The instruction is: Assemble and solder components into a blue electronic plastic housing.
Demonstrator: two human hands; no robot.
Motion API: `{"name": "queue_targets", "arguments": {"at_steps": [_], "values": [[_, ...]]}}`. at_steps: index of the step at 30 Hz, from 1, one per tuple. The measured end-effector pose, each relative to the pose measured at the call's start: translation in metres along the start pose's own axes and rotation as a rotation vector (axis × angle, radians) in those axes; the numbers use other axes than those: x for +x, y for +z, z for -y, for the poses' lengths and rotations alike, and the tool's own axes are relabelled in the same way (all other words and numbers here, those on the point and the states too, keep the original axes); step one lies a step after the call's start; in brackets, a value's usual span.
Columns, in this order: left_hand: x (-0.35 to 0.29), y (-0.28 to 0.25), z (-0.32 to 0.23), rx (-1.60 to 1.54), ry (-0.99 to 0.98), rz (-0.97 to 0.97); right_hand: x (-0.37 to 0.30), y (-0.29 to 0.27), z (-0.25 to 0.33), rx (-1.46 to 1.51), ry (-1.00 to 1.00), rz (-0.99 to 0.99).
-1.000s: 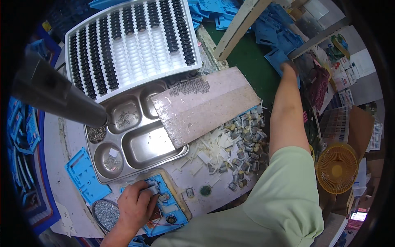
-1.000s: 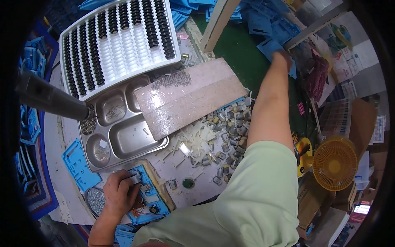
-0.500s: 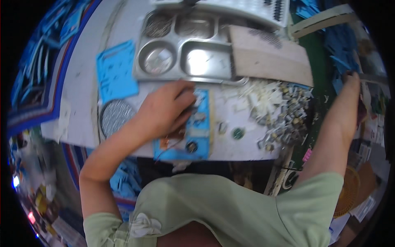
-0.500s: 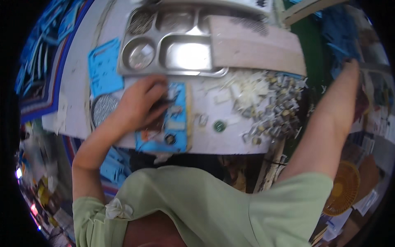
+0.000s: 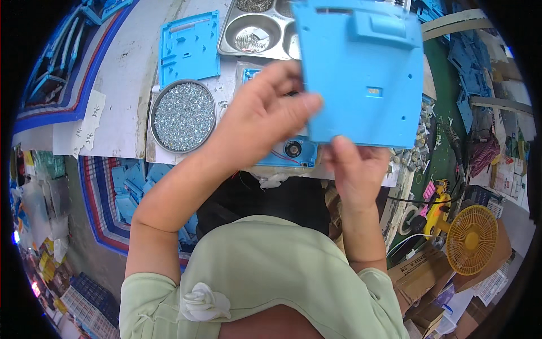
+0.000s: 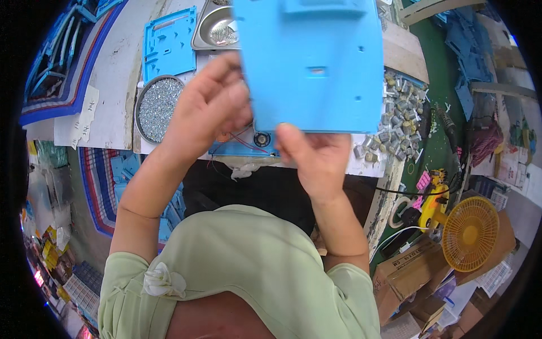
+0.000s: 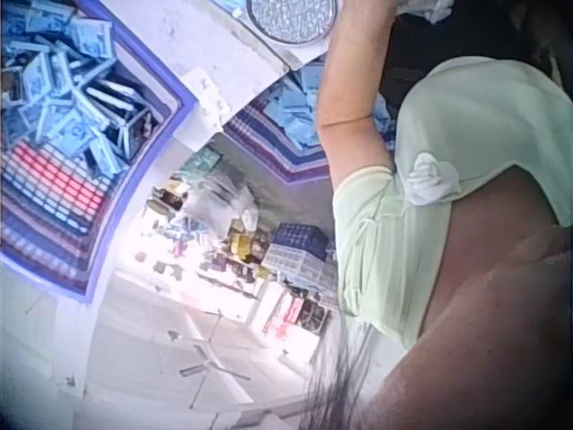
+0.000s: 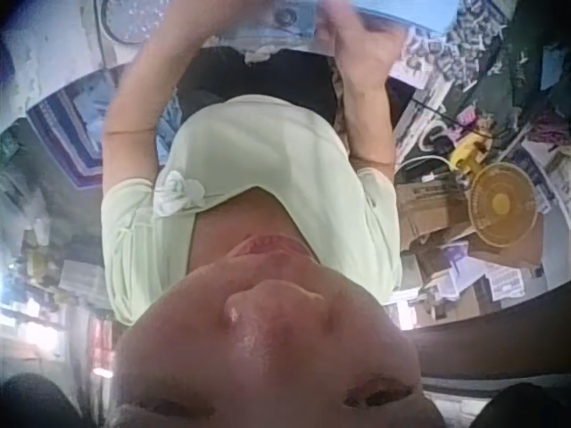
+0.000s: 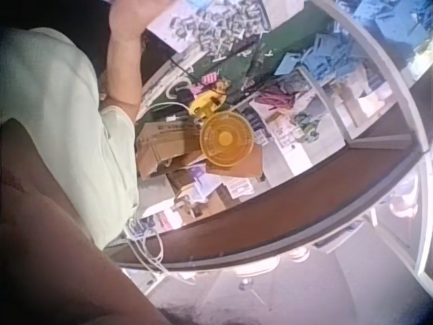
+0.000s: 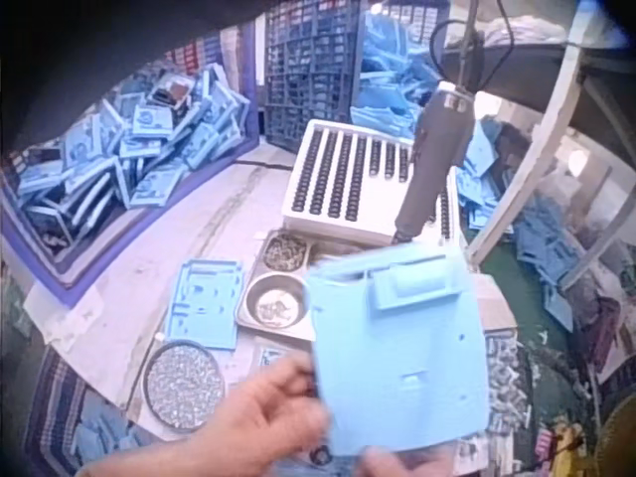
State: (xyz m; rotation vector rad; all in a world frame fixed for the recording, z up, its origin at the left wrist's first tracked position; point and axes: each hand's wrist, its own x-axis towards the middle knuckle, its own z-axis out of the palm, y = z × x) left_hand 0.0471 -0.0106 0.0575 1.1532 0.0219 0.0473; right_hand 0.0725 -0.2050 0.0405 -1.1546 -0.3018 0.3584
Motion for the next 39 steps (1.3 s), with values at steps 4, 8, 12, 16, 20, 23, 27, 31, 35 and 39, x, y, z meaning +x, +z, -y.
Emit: {"name": "queue_targets", "arguments": {"at_steps": [4,8,12,16,20,23,27,31,35,39], "values": [[-0.007,-0.033,-0.006,0.031,0.123,-0.247,0.052,-0.039,-0.014,-0.569,0.007,0.065],[-0.022,-0.063,-0.015,-0.019,0.177,-0.349,0.07,-0.045,-0.033,-0.973,0.003,0.148],[-0.036,-0.076,-0.008,0.057,0.18,-0.389,0.072,-0.03,-0.042,-1.175,-0.066,0.057],[-0.039,-0.073,-0.001,0.014,0.13,-0.434,0.066,-0.022,-0.043,-1.297,-0.1,0.006],[-0.038,-0.072,-0.002,-0.01,0.131,-0.437,0.065,-0.044,-0.018,-0.594,0.108,-0.03],[-0.026,-0.061,0.001,0.054,0.024,-0.366,0.06,-0.008,0.006,-0.257,0.136,-0.005],[-0.008,-0.041,0.017,0.341,0.079,-0.278,0.042,-0.007,0.015,-0.531,0.013,0.069],[-0.024,-0.038,0.019,0.816,0.184,-0.179,-0.003,-0.027,-0.005,-0.825,0.084,0.012],[-0.035,-0.038,0.023,1.046,0.233,-0.151,-0.02,-0.029,-0.026,-1.052,0.11,0.067],[-0.034,-0.051,0.033,1.014,0.163,-0.176,-0.01,-0.028,-0.03,-1.225,0.016,0.112]]}}
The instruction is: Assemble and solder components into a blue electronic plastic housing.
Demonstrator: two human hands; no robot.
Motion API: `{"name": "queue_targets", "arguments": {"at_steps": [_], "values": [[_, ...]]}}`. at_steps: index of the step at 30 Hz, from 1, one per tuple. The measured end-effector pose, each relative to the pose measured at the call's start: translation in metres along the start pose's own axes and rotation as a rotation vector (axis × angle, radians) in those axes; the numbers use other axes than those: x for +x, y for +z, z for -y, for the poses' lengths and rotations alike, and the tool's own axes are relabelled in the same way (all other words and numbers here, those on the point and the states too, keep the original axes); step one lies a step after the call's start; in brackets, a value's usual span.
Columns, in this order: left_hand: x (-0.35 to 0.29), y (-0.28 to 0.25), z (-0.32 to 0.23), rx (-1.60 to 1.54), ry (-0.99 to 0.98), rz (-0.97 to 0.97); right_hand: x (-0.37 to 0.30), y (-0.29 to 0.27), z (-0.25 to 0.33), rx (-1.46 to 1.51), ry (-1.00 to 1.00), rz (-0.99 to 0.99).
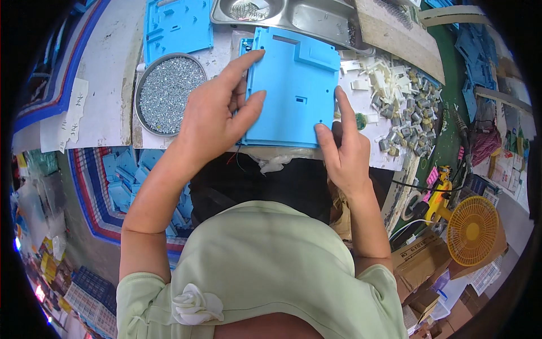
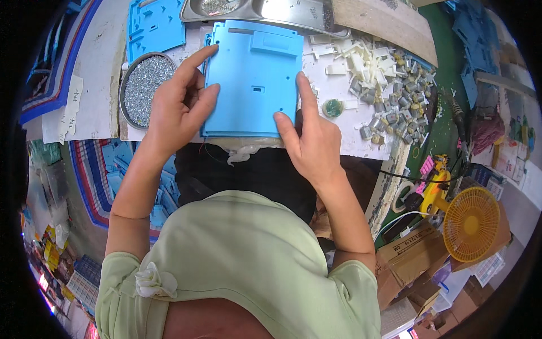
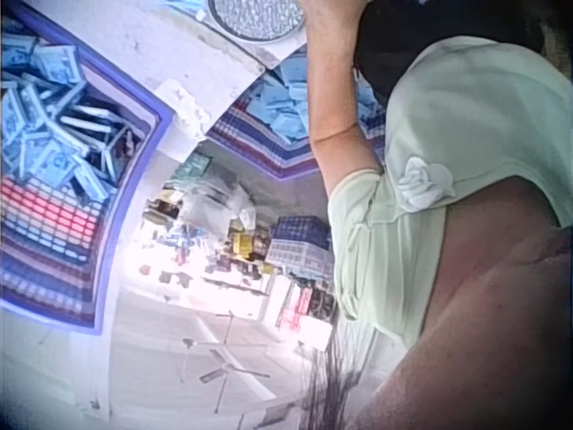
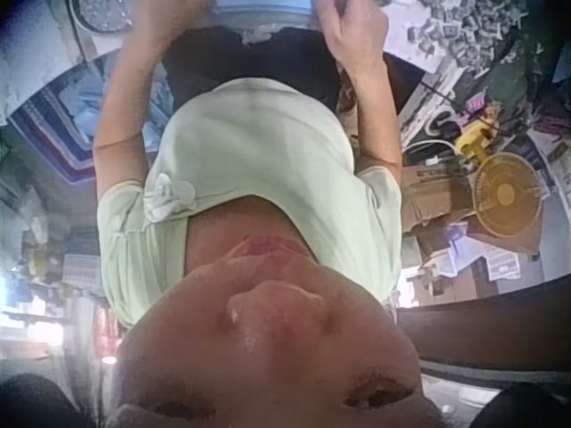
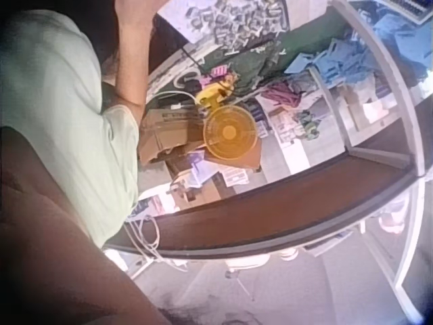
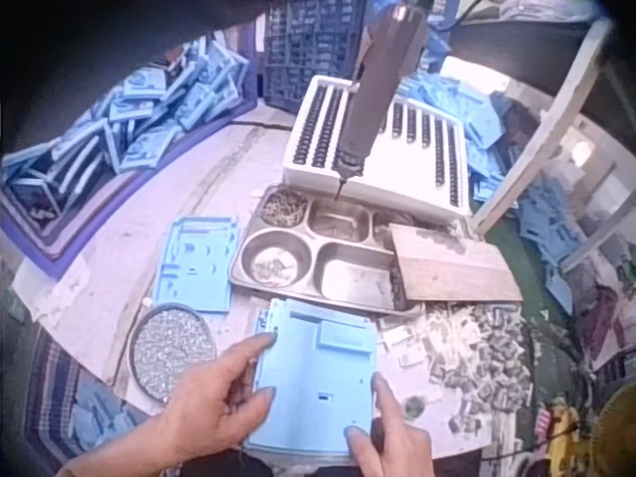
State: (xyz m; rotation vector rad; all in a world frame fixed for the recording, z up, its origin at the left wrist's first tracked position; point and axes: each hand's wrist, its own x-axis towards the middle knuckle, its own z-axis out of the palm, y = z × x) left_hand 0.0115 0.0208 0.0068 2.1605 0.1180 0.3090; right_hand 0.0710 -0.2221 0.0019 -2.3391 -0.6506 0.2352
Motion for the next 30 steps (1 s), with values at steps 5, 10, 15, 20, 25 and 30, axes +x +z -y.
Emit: {"name": "queue_targets", "arguments": {"at_steps": [5,10,15,20,25,30], "values": [[-0.009,-0.003,0.011,-0.061,-0.042,-0.03,0.013,-0.003,-0.009,0.04,-0.14,0.096],[-0.035,0.007,0.007,0.003,-0.057,-0.134,0.017,-0.007,-0.007,-0.096,-0.268,0.157],[-0.051,0.013,0.012,0.003,-0.141,-0.073,0.019,-0.019,0.012,-0.358,-0.261,0.309],[-0.043,-0.021,0.011,-0.12,-0.268,0.118,0.026,-0.031,0.024,-0.51,-0.252,0.389],[-0.033,-0.076,0.053,0.483,0.054,-0.203,0.05,-0.049,0.055,-0.643,-0.325,0.433],[-0.049,-0.073,0.065,0.585,-0.044,-0.132,0.113,0.002,0.093,-0.311,-0.811,0.318]]}}
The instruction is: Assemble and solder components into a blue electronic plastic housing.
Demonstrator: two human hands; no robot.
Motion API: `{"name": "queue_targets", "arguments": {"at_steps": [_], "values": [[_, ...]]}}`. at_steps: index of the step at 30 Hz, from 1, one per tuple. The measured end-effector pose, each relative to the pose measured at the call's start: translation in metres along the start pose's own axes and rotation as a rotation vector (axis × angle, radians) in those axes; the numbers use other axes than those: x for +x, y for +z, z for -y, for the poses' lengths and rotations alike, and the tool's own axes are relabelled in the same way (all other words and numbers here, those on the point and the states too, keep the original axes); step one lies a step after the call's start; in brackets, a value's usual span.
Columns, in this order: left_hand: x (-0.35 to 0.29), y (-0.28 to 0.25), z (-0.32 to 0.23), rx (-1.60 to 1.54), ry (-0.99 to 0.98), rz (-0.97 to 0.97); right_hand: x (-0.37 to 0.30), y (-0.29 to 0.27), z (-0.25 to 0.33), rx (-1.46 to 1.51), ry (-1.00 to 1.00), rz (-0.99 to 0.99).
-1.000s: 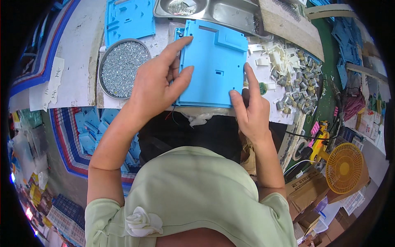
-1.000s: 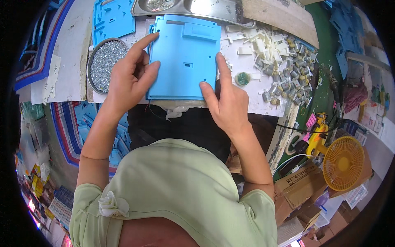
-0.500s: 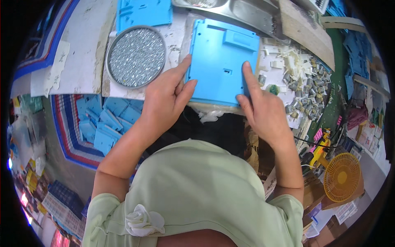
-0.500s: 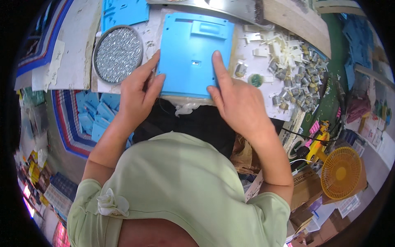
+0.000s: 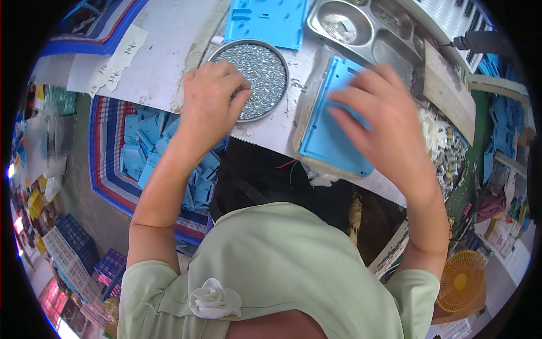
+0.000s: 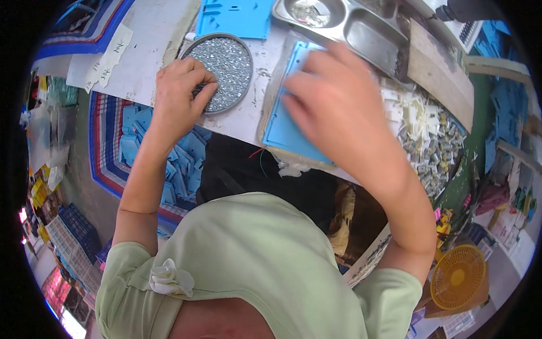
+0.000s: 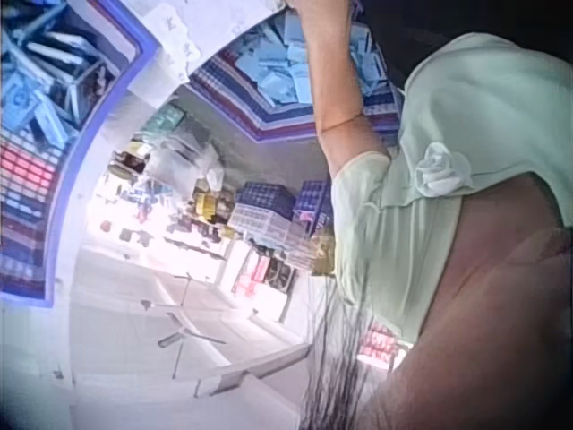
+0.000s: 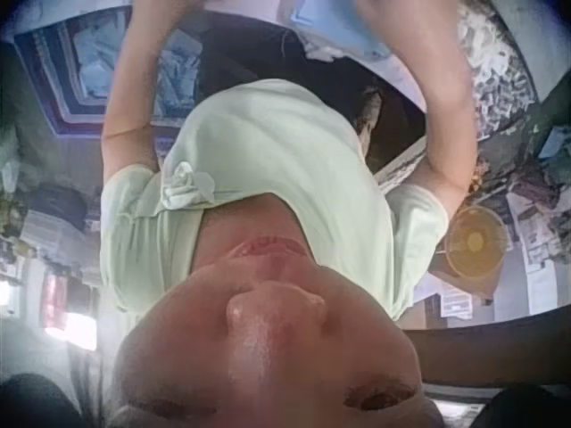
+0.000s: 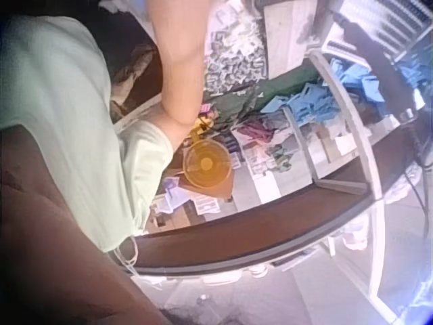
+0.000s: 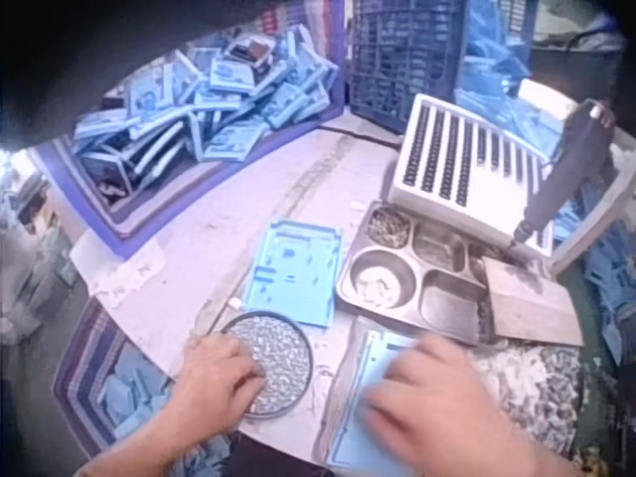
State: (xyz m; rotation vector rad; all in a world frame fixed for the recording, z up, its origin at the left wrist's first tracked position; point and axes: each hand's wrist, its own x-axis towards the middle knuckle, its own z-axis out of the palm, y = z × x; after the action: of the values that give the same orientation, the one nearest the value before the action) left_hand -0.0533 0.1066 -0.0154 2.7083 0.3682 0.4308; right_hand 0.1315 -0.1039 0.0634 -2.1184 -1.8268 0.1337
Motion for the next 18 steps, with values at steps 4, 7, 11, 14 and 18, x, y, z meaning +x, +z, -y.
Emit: {"name": "queue_targets", "arguments": {"at_steps": [4,7,11,14,18], "values": [[0.004,0.007,0.003,0.025,-0.008,-0.083,0.075,0.071,0.002,-0.13,-0.175,0.024],[0.002,0.004,0.004,0.032,-0.024,-0.11,0.092,0.084,0.0,-0.233,-0.184,0.151],[0.005,-0.003,-0.01,-0.145,0.012,-0.156,0.093,0.074,-0.01,-0.084,-0.123,0.079],[0.017,0.006,-0.025,-0.28,0.071,-0.208,0.075,0.048,-0.018,0.074,-0.078,-0.03],[0.046,0.026,-0.048,-0.372,0.173,-0.209,0.018,-0.009,-0.046,0.129,0.116,-0.103]]}}
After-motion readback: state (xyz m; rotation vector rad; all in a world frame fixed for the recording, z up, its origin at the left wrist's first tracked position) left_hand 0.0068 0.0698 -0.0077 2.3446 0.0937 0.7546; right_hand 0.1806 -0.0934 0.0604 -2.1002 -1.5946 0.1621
